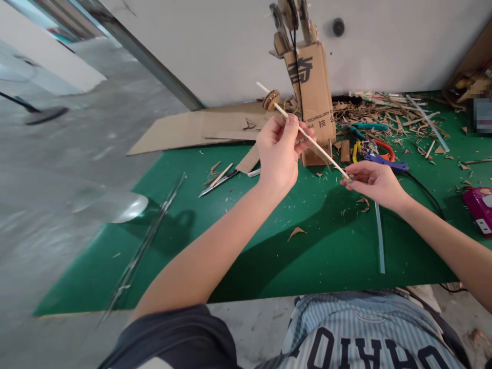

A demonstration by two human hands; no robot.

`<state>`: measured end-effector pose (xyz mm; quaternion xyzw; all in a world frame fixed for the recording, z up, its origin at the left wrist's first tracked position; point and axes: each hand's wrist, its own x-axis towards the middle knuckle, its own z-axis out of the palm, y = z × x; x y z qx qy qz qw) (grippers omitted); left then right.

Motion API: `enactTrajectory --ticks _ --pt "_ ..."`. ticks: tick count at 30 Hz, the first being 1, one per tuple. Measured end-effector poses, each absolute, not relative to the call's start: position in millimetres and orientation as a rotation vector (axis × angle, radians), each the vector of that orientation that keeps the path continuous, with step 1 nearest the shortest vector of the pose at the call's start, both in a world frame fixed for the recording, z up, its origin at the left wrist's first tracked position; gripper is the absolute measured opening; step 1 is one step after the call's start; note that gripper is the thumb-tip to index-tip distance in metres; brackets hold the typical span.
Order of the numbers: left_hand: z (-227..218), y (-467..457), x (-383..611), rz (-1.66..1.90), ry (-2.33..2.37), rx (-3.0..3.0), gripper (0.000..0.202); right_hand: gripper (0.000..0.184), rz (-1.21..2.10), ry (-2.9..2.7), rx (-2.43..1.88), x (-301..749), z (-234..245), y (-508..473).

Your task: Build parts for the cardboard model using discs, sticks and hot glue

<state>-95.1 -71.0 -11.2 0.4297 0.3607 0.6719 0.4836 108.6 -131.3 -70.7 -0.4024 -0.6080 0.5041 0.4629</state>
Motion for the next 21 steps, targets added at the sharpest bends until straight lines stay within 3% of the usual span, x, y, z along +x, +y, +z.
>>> enactTrajectory --ticks 3,8,14,21 --pt "-12 -66 -101 1.635 0.862 1.162 0.031 0.039 1.253 -1.487 -0.936 109 -65 -132" --pt "-15 -65 -100 1.588 0.831 1.315 0.038 0.03 1.202 -1.462 -1.026 108 -66 -132" --pt "-18 -72 -94 1.556 0.852 1.349 0.04 0.042 1.267 -1.485 -1.065 101 -75 -136" --pt "-29 -66 -96 1.495 0.832 1.322 0.041 0.032 1.138 -1.638 -1.036 96 -74 -141"
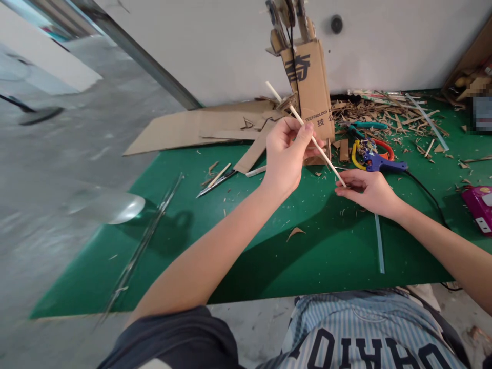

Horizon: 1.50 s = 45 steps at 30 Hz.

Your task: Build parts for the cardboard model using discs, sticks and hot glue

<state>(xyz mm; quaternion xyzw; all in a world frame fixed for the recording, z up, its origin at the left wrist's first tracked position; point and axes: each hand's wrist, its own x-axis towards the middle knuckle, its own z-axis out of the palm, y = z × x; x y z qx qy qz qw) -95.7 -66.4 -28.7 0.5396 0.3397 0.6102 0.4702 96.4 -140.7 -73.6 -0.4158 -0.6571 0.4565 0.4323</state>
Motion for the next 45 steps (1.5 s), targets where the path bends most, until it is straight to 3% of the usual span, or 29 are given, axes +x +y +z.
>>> enactTrajectory --ticks 17,24,37,45 --pt "-28 -91 -86 1.286 0.734 1.62 0.02 0.024 0.786 -1.812 -1.092 103 -70 -135" --pt "-30 -91 -84 1.267 0.762 1.706 0.032 0.022 0.962 -1.695 -1.137 99 -72 -137" --pt "-28 -88 -83 1.297 0.708 1.591 0.046 0.019 0.672 -1.653 -1.199 95 -68 -145" --pt "-24 -98 -82 1.216 0.697 1.587 0.042 0.015 0.66 -1.605 -1.18 92 -70 -146"
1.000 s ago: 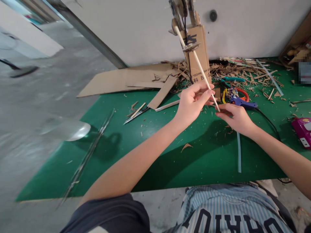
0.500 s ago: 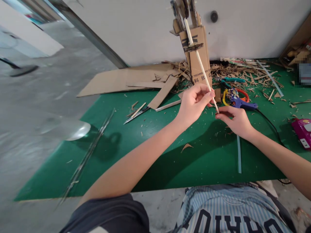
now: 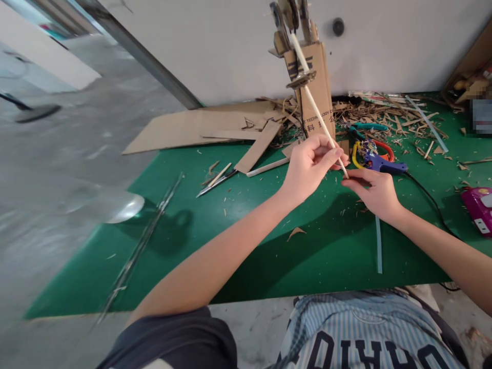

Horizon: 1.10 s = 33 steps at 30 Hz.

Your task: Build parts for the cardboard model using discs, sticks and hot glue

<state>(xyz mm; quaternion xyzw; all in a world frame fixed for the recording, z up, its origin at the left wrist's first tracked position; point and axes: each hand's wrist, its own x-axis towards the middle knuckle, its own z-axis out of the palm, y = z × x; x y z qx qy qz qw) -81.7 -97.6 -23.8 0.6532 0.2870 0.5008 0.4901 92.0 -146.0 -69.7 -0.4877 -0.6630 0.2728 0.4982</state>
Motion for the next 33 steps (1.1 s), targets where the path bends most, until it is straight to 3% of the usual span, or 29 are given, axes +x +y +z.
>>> enactTrajectory --ticks 16,24,27,30,33 --pt "-38 -102 -78 1.168 0.706 1.744 0.032 0.029 0.919 -1.447 -1.144 95 -69 -142" --pt "-33 -111 -74 1.291 0.645 1.677 0.027 0.037 0.877 -1.457 -1.071 94 -58 -143" --pt "-30 -110 -74 1.373 0.682 1.673 0.031 0.039 0.804 -1.599 -1.063 100 -59 -139" --pt "-29 -107 -76 1.446 0.738 1.654 0.034 0.027 0.574 -1.768 -1.158 107 -63 -135" --pt "-31 -105 -76 1.419 0.777 1.675 0.034 0.03 0.342 -1.877 -1.227 110 -64 -134"
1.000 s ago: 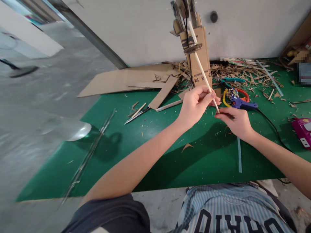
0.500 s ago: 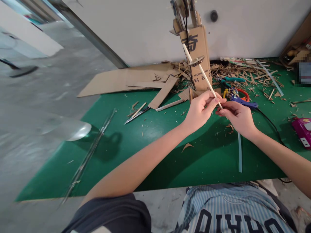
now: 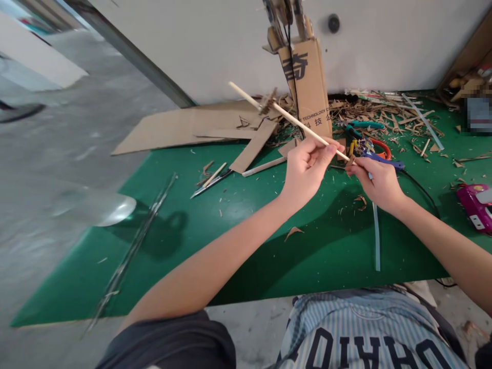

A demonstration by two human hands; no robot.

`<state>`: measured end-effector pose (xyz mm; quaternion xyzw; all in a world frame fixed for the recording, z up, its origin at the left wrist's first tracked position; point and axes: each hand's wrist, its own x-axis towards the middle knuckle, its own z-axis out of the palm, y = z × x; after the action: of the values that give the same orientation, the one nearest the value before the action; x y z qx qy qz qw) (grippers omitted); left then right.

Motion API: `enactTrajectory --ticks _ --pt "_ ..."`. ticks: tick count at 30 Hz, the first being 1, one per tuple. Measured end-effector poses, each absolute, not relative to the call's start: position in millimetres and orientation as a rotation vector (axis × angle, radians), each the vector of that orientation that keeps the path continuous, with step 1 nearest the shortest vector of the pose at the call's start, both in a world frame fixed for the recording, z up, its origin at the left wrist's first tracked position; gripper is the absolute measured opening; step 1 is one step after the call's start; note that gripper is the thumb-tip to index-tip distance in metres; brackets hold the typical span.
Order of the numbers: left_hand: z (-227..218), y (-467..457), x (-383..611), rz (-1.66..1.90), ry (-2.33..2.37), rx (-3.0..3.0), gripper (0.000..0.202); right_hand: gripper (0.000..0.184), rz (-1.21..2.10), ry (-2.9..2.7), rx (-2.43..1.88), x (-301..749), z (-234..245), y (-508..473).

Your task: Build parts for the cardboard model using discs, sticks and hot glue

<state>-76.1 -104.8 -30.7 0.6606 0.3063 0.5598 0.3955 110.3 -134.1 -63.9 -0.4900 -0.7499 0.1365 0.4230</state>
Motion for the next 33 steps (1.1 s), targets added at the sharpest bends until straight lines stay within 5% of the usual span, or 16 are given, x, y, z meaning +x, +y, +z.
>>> enactTrajectory --ticks 16,21,27,33 --pt "-47 -112 -67 1.336 0.696 1.705 0.024 0.025 0.575 -1.811 -1.097 105 -55 -140" --pt "-44 -106 -71 1.31 0.716 1.614 0.03 0.017 0.604 -1.897 -1.069 107 -61 -138" --pt "-44 -101 -75 1.008 0.594 1.632 0.052 0.029 0.812 -1.688 -1.04 102 -60 -140" --pt "-42 -102 -73 0.949 0.589 1.509 0.028 0.034 0.95 -1.678 -0.987 99 -56 -142"
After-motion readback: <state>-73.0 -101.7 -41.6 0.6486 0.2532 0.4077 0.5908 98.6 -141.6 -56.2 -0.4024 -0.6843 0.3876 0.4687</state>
